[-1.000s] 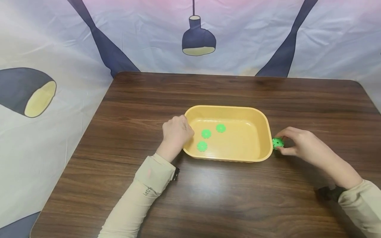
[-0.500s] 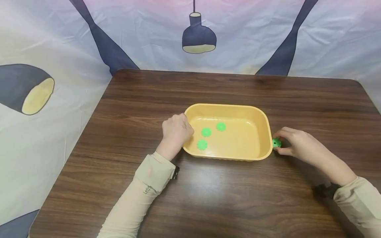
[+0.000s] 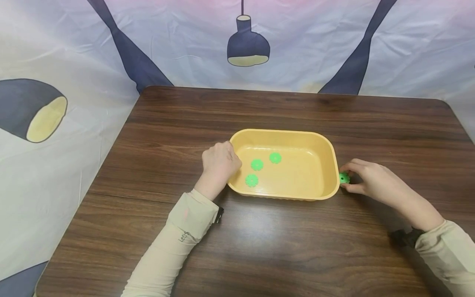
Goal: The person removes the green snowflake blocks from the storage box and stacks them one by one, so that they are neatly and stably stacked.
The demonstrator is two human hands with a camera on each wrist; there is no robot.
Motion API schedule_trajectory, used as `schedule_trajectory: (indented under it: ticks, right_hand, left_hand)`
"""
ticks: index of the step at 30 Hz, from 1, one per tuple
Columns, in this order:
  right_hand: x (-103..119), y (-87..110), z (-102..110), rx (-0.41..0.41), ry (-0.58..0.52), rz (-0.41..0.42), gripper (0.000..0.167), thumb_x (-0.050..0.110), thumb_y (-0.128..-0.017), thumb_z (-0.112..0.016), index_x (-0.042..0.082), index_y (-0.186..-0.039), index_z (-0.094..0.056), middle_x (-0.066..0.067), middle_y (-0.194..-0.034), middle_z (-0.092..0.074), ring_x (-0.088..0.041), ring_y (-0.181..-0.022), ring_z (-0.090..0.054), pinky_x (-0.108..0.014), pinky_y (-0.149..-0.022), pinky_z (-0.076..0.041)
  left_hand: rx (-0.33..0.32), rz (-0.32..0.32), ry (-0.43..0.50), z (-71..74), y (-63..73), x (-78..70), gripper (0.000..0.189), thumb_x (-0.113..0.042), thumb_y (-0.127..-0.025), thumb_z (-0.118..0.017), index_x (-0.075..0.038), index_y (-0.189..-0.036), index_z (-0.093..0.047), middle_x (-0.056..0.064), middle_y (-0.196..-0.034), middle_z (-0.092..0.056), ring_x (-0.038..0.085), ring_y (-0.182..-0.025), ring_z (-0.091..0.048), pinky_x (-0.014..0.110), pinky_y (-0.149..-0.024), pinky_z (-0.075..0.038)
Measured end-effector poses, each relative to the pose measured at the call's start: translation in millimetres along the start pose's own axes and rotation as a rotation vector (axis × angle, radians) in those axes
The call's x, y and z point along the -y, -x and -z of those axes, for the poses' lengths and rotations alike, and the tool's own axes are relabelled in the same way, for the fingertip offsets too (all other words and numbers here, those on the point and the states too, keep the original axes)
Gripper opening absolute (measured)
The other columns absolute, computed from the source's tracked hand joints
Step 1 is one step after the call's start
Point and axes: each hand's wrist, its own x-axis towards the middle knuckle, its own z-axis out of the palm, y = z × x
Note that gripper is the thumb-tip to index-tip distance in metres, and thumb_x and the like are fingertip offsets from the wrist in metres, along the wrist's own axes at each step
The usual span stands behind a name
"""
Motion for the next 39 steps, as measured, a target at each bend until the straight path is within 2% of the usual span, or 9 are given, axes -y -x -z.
schedule_trajectory:
  ticks: [12, 21, 30, 34, 39]
  right_hand:
    - [-1.4, 0.7, -0.1, 0.024, -0.010, -0.022, 0.034, 0.016, -0.065, -0.083, 0.014, -0.093, -0.064, 0.008, -0.081, -0.058, -0.008, -0.071, -0.057, -0.029, -0.055, -0.047]
    - [-1.1, 1.1, -0.5, 0.035, -0.010, -0.010, 0.031, 0.017, -0.066, -0.082, 0.015, -0.093, -0.067, 0.010, -0.080, -0.055, -0.004, -0.067, -0.053, -0.025, -0.053, -0.045]
    - [-1.3, 1.2, 0.3, 0.044, -0.021, -0.011, 0.031, 0.016, -0.067, -0.082, 0.016, -0.094, -0.066, 0.010, -0.083, -0.057, -0.003, -0.067, -0.053, -0.025, -0.053, -0.043]
    - [-1.0, 1.0, 0.8, 0.048, -0.020, -0.015, 0.033, 0.017, -0.067, -0.082, 0.015, -0.096, -0.066, 0.010, -0.084, -0.057, -0.004, -0.069, -0.054, -0.026, -0.055, -0.045]
    - [-2.1, 0.6, 5.0, 0.031, -0.036, 0.023, 0.039, 0.016, -0.065, -0.083, 0.013, -0.100, -0.065, 0.006, -0.090, -0.061, -0.009, -0.076, -0.060, -0.031, -0.062, -0.049]
  left_hand:
    - [0.007, 0.009, 0.011, -1.2, -1.1, 0.7, 0.009, -0.012, -0.073, -0.048, -0.010, -0.067, -0.053, 0.007, -0.066, -0.058, 0.028, -0.065, -0.061, 0.042, -0.059, -0.048]
    - [0.007, 0.009, 0.009, -0.6, -0.4, 0.0, 0.009, -0.012, -0.074, -0.048, -0.009, -0.068, -0.055, 0.007, -0.066, -0.058, 0.028, -0.065, -0.061, 0.042, -0.059, -0.048]
    - [0.034, 0.023, -0.006, 0.3, -1.5, -0.4, 0.010, -0.013, -0.075, -0.048, -0.010, -0.069, -0.055, 0.007, -0.068, -0.059, 0.028, -0.066, -0.061, 0.041, -0.060, -0.048]
    - [0.044, 0.027, -0.006, 0.4, -2.1, -0.5, 0.010, -0.013, -0.076, -0.048, -0.010, -0.070, -0.055, 0.007, -0.068, -0.058, 0.027, -0.066, -0.061, 0.041, -0.060, -0.048]
    - [0.050, 0.028, -0.006, 1.1, -1.5, -0.5, 0.009, -0.013, -0.076, -0.048, -0.009, -0.072, -0.055, 0.007, -0.068, -0.058, 0.027, -0.066, -0.061, 0.041, -0.061, -0.048]
